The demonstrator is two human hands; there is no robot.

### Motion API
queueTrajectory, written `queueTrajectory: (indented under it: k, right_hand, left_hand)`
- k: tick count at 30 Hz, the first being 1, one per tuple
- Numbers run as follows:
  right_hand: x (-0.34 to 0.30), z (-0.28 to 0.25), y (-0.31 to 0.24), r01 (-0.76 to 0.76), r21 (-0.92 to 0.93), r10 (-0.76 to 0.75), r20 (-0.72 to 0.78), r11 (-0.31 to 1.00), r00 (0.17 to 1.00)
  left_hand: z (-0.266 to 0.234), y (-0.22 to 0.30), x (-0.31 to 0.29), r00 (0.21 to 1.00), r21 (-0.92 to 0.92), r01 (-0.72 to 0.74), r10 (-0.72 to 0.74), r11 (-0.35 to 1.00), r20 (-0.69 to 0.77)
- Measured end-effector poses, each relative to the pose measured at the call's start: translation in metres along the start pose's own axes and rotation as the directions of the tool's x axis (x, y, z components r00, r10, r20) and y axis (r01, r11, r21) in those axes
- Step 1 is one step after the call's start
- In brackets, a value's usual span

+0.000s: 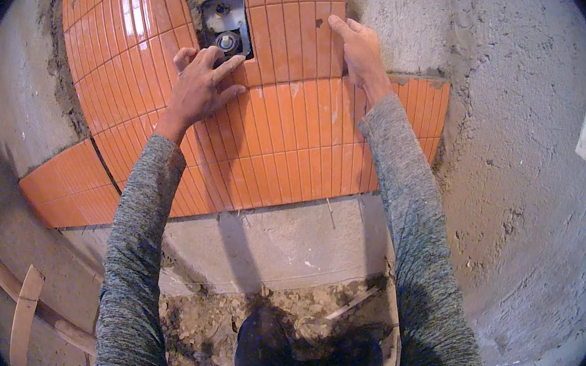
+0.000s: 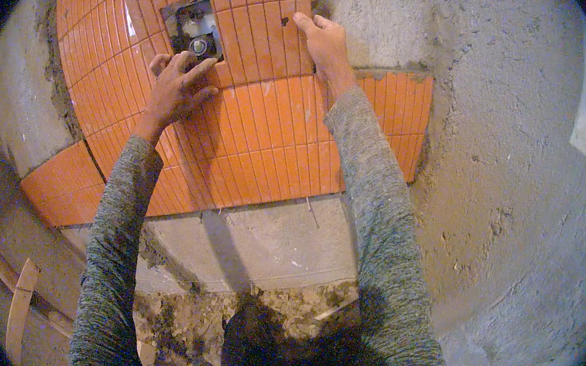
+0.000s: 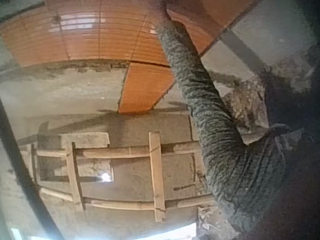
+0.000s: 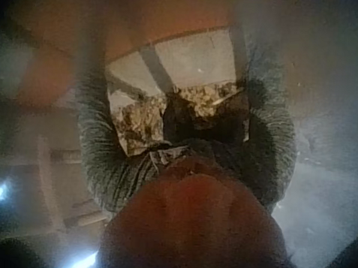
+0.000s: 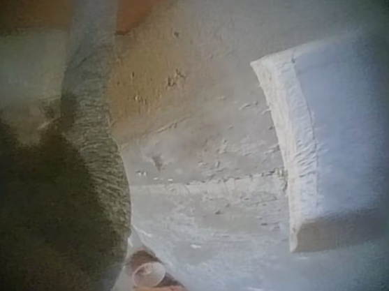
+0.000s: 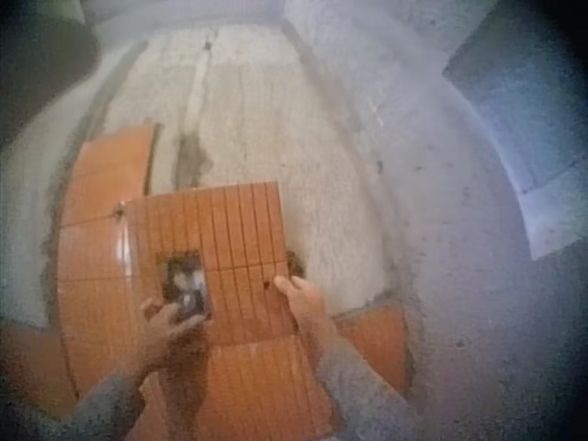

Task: The person holds a pre-assembled panel of orange tiles with a central cutout and repeatedly positions it against a wall. They use a hammer to tap the tiles into place, adjusting the panel multiple times to align it with the existing tiling and a wall fixture.

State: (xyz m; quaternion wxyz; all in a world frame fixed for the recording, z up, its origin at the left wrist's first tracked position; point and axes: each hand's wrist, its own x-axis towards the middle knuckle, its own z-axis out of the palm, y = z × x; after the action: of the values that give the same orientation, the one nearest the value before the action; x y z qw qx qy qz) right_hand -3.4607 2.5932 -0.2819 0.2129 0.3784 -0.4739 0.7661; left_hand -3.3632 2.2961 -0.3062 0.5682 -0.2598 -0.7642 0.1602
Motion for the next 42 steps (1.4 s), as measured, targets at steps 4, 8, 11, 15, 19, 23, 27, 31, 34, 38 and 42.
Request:
queueTrajectory:
  k: [4,8,11,15,19,23,27,31,34,38,42]
  right_hand:
    - [0.015,-0.011,0.007,0.042,-0.216,-0.029,0.063,0.976,0.998]
    - [0.019,-0.017,0.012,0.057,-0.104,-0.047,0.089,0.993,0.995]
    - [0.005,-0.008,0.007,0.026,-0.037,-0.022,0.095,0.999,0.995]
    - [0.006,-0.013,0.004,0.010,0.006,-0.011,0.152,1.000,0.988]
    - [0.005,-0.018,0.002,-0.043,-0.030,0.048,0.199,0.999,0.979]
    - [0.008,-0.021,0.001,-0.033,-0.139,0.061,0.203,0.990,0.977]
    - [-0.006,-0.014,-0.011,-0.050,-0.285,0.095,0.147,0.957,0.985]
    - [-0.008,-0.012,-0.009,-0.083,-0.147,0.103,0.132,0.986,0.986]
    - [0.001,-0.018,0.001,-0.090,-0.052,0.098,0.198,0.995,0.975]
    - [0.007,-0.020,0.009,-0.078,-0.091,0.093,0.175,0.993,0.980]
    - [0.001,-0.014,0.008,-0.092,-0.026,0.095,0.135,0.995,0.986]
  left_hand:
    - [-0.001,0.000,0.004,1.000,-0.056,0.000,0.000,0.998,0.003]
    - [0.000,0.002,0.007,1.000,-0.024,0.018,-0.018,1.000,0.019]
    - [0.001,-0.002,-0.001,1.000,-0.037,0.011,-0.011,0.999,0.021]
    - [0.000,-0.001,0.003,1.000,-0.055,0.019,-0.018,0.998,0.023]
    - [-0.001,0.000,0.003,0.998,-0.060,0.035,-0.032,0.998,0.047]
    - [-0.002,0.000,0.005,0.994,-0.065,0.053,-0.046,0.996,0.095]
    - [-0.006,0.000,0.003,0.994,-0.039,0.051,-0.047,0.998,0.102]
    - [-0.004,0.001,0.003,0.996,-0.034,0.036,-0.033,0.999,0.083]
    - [-0.002,0.002,0.006,1.000,-0.013,-0.012,0.012,1.000,0.018]
    - [-0.001,0.001,0.006,0.999,-0.040,0.026,-0.024,0.999,0.039]
    - [-0.003,0.003,0.004,0.997,-0.045,0.048,-0.045,0.998,0.055]
